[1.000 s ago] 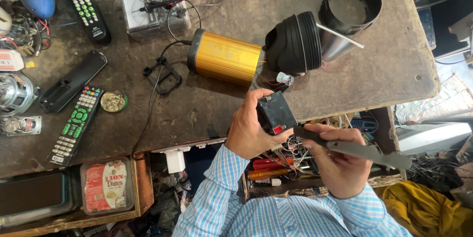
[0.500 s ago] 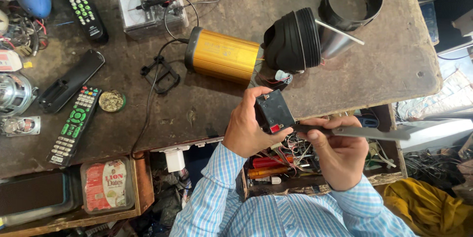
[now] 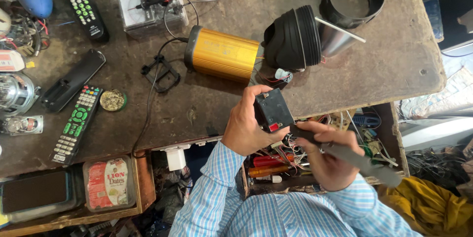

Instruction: The person solders a small component on the workbench using a soldering iron, then handles a small battery pack, scraping and prying at its casing with a flat metal tool while working over a cluttered repair bench. They repeatedly turn and work on the battery pack throughout the episode.

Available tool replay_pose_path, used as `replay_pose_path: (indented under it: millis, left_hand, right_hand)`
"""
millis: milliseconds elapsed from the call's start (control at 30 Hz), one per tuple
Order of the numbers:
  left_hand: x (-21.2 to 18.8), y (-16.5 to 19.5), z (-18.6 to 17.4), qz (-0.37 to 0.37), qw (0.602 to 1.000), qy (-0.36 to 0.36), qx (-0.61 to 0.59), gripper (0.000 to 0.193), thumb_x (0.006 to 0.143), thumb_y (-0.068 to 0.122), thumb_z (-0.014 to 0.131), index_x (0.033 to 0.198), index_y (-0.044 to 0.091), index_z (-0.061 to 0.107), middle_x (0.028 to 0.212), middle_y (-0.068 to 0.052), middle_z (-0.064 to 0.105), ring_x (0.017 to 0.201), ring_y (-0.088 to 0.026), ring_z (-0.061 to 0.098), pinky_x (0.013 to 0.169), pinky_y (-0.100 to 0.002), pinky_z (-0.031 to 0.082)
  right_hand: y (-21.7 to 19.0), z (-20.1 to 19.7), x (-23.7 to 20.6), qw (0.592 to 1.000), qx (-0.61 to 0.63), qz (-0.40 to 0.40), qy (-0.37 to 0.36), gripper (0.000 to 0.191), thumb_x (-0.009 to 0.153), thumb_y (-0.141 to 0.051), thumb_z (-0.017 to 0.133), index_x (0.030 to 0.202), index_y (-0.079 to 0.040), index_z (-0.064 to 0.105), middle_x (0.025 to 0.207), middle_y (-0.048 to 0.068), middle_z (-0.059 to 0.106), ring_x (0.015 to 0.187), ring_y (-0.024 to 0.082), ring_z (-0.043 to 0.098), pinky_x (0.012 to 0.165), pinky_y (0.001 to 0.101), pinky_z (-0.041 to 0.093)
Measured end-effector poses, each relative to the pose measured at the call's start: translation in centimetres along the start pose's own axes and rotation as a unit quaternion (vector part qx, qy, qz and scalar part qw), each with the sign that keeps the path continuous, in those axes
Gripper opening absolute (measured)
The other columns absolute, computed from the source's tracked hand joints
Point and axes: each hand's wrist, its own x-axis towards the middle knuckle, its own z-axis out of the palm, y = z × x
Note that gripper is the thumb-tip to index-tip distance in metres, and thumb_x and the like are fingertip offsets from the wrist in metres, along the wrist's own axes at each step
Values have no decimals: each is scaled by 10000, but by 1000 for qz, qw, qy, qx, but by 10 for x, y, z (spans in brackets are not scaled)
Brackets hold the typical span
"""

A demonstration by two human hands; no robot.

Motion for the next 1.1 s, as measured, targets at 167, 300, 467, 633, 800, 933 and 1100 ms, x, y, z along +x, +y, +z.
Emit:
replay_pose_path:
  millis: [167,300,467,633,800,933,1100]
  left_hand:
    - [-1,1,0,17,1000,16,-1,803,697,261,921,1329,95,453,1119,-118,704,1004,-260,773,868,-381,635]
    - [-1,-1,-1,21,1000,14,3,855,674,279,949,1335,91,441,1127,-117,701,1012,-259,768,877,-379,632]
    - [-1,-3,0,18,1000,6,-4,877,666,283,963,1335,92,430,1140,-116,693,1022,-252,769,880,-367,642]
    - [-1,-4,1,28,1000,7,3,873,675,281,964,1339,90,430,1132,-112,698,1027,-254,770,887,-372,641]
    - [3,-5,-4,3,999,-42,-17,872,684,300,959,1351,105,432,1145,-99,706,1027,-233,771,893,-366,646]
    - [8,-8,-18,-15,993,-111,-35,908,665,313,961,1383,120,440,1163,-101,704,1088,-255,745,964,-406,612]
    - [11,-6,-31,42,990,-126,-49,1008,658,328,967,1470,89,419,1303,-150,625,1237,-334,643,1065,-472,521]
  right_hand:
    - [5,20,-12,993,93,8,76,347,971,25,684,1151,-36,394,1186,315,693,1093,266,733,910,330,624]
    - [13,31,-26,970,177,90,141,334,1022,-28,686,1196,-59,402,1237,312,705,951,188,716,823,267,596]
    - [25,35,-35,948,246,128,158,328,1015,-66,682,1187,-65,402,1228,282,690,1065,259,747,915,360,654]
    - [33,35,-31,964,210,70,148,328,1015,-50,710,1175,-54,424,1204,238,676,1089,275,732,932,366,636]
    - [30,0,-11,968,213,31,131,212,997,-17,736,1055,-21,532,1083,242,745,984,279,770,828,366,676]
    - [6,-33,6,975,187,103,68,246,929,44,746,1111,26,582,1006,224,745,906,265,786,775,370,654]
    - [-24,-49,30,995,-74,-17,-70,329,779,84,801,1079,41,673,972,213,749,907,259,774,786,342,645]
